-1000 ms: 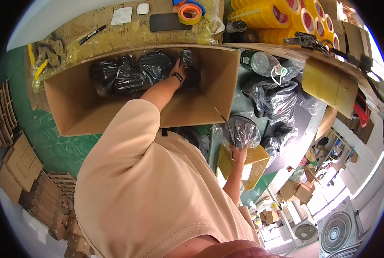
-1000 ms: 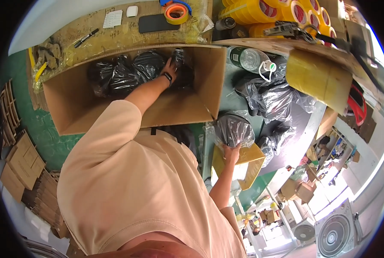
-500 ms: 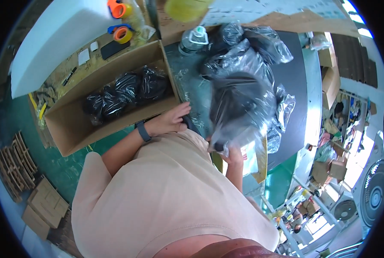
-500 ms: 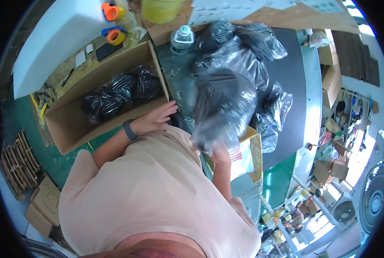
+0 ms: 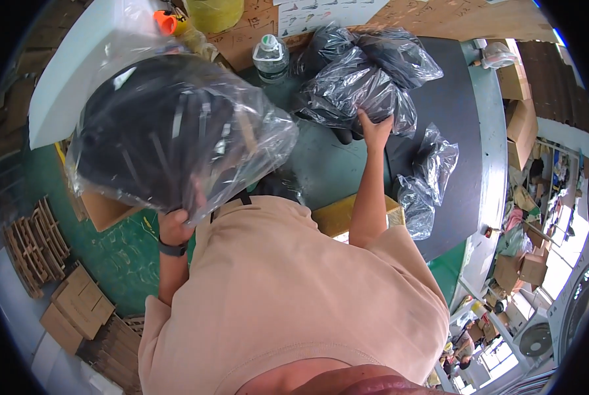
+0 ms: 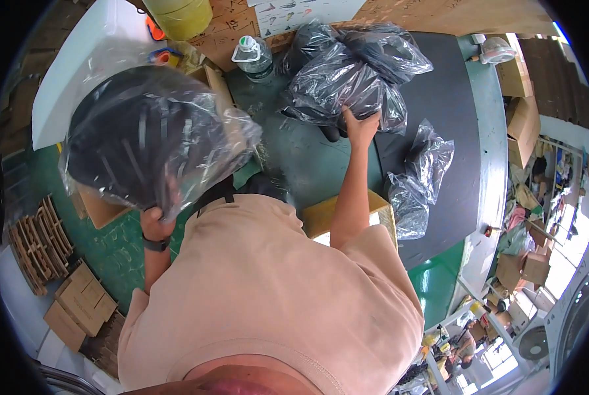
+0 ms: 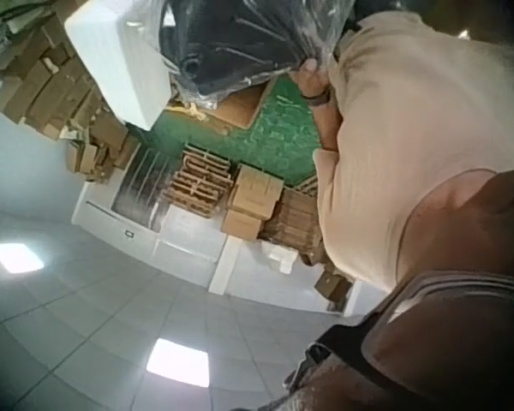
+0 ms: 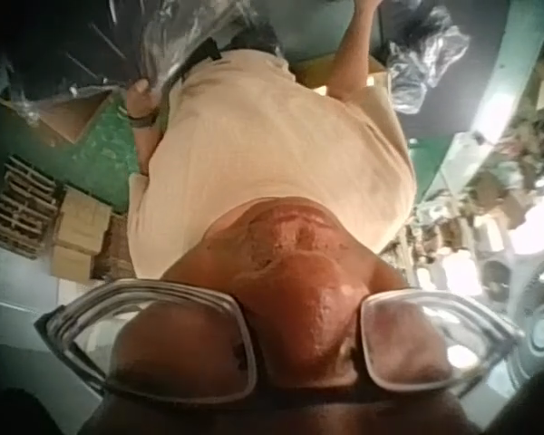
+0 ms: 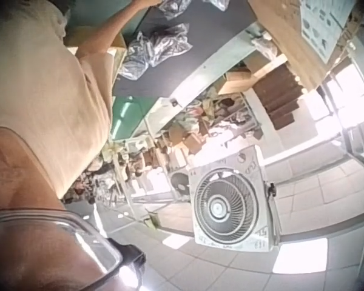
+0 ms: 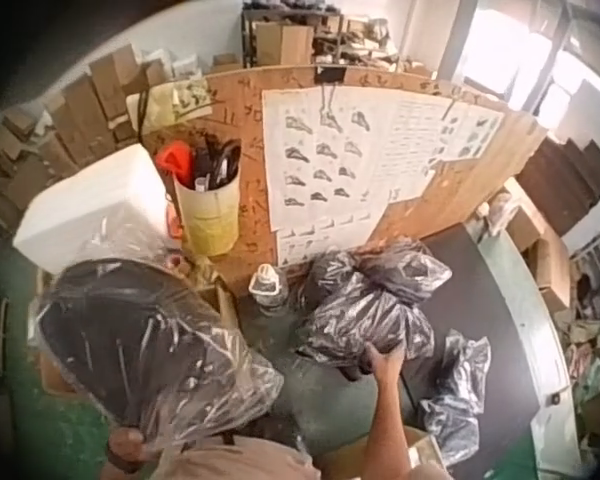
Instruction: Packing bicycle seats into plastic bags and then into a large shipping box, followed by labeling the box with a marker.
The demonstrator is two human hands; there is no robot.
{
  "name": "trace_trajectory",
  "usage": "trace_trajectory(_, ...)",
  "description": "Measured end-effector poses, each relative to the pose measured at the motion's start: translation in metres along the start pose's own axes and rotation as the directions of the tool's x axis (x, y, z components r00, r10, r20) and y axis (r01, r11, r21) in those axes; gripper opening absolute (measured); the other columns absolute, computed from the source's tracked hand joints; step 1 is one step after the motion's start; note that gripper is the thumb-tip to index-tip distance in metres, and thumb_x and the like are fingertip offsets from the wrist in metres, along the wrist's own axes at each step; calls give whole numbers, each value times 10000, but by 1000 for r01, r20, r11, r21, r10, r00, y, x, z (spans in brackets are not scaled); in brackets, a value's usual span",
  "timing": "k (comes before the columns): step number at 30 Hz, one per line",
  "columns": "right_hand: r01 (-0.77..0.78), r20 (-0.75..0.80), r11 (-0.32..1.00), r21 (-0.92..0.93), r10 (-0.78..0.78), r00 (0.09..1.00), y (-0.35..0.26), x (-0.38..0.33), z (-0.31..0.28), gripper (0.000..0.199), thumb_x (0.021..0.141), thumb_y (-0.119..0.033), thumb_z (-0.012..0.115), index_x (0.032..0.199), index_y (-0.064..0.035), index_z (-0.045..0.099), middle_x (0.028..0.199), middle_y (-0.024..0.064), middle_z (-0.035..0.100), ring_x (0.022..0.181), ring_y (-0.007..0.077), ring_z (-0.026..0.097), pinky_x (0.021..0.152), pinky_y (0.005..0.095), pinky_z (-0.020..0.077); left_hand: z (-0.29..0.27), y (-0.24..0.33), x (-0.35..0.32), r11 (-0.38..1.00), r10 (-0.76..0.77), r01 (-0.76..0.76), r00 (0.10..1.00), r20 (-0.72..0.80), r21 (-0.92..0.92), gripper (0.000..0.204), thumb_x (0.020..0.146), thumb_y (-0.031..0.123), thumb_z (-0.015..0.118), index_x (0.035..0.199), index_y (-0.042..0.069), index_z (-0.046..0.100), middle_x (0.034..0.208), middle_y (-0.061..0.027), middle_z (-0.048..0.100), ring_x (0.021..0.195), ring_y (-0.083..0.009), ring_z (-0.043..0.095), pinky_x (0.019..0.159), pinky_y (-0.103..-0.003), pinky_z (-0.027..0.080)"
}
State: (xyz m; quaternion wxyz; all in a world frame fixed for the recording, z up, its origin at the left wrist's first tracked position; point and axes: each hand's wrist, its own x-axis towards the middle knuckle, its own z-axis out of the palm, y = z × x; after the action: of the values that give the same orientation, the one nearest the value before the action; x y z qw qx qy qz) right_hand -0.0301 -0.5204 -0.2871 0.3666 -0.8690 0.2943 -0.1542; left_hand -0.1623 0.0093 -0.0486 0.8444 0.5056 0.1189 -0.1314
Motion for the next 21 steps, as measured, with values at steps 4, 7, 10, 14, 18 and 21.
trace_trajectory(4, 132, -266, 904, -406, -255, 930, -18, -13, 4, 1006, 803, -385, 953, 1512, 140, 470, 1422, 328, 603, 1322, 438, 599, 1141, 490, 460, -14, 16, -25, 985, 105, -120, 988, -117, -128, 892, 767, 338, 886, 1518, 16, 528, 1328, -101, 676, 1106, -219, 679, 915, -334, 550)
trace_trajectory(7, -186, 191, 850, 493, 103, 976, -88, -47, -2, 703, 911, -229, 876, 1459, 75, 556, 1107, 146, 730, 988, 214, 696, 889, 360, 567, -20, 33, -28, 983, 178, -156, 949, -260, 101, 743, 797, 274, 828, 1455, 23, 590, 1326, -82, 689, 1140, -209, 676, 948, -350, 551)
trace_trajectory(10, -373, 803, 752, 543, -337, 491, -230, -129, -33, 1005, 863, -462, 923, 1619, -5, 445, 1246, 167, 743, 1191, 251, 703, 1008, 413, 562, 5, 53, -17, 764, 401, -156, 875, -271, 627, 348, 844, 42, 680, 1182, 19, 758, 1145, -41, 749, 1092, -182, 688, 1003, -374, 542)
trace_trajectory(14, -507, 742, 566, 650, -618, 260, -328, -219, -38, 1519, 596, -473, 1069, 1748, -52, 172, 1607, 260, 488, 1515, 377, 453, 1257, 507, 345, -18, 40, 6, 674, 397, -431, 896, 198, 600, 371, 899, 302, 860, 1130, 28, 764, 1131, -126, 770, 1071, -290, 722, 974, -435, 553)
trace_trajectory(18, -234, 922, 955, 181, -82, 379, -306, -251, -53, 944, 610, -324, 1054, 1400, 23, 672, 1322, 197, 699, 1221, 314, 668, 1098, 458, 507, -37, 110, 46, 201, 348, -682, 720, 600, 703, 506, 854, 545, 863, 960, 62, 755, 896, -136, 726, 855, -347, 712, 765, -427, 569)
trace_trajectory(21, -476, 774, 740, 475, -94, 626, -211, -252, 5, 921, 728, -349, 951, 1458, 81, 590, 1290, 180, 710, 1101, 283, 720, 934, 402, 588, -115, 155, 101, -2, 454, -753, 585, 672, 658, 440, 843, 569, 837, 788, 152, 707, 741, -80, 655, 686, -329, 666, 625, -471, 533)
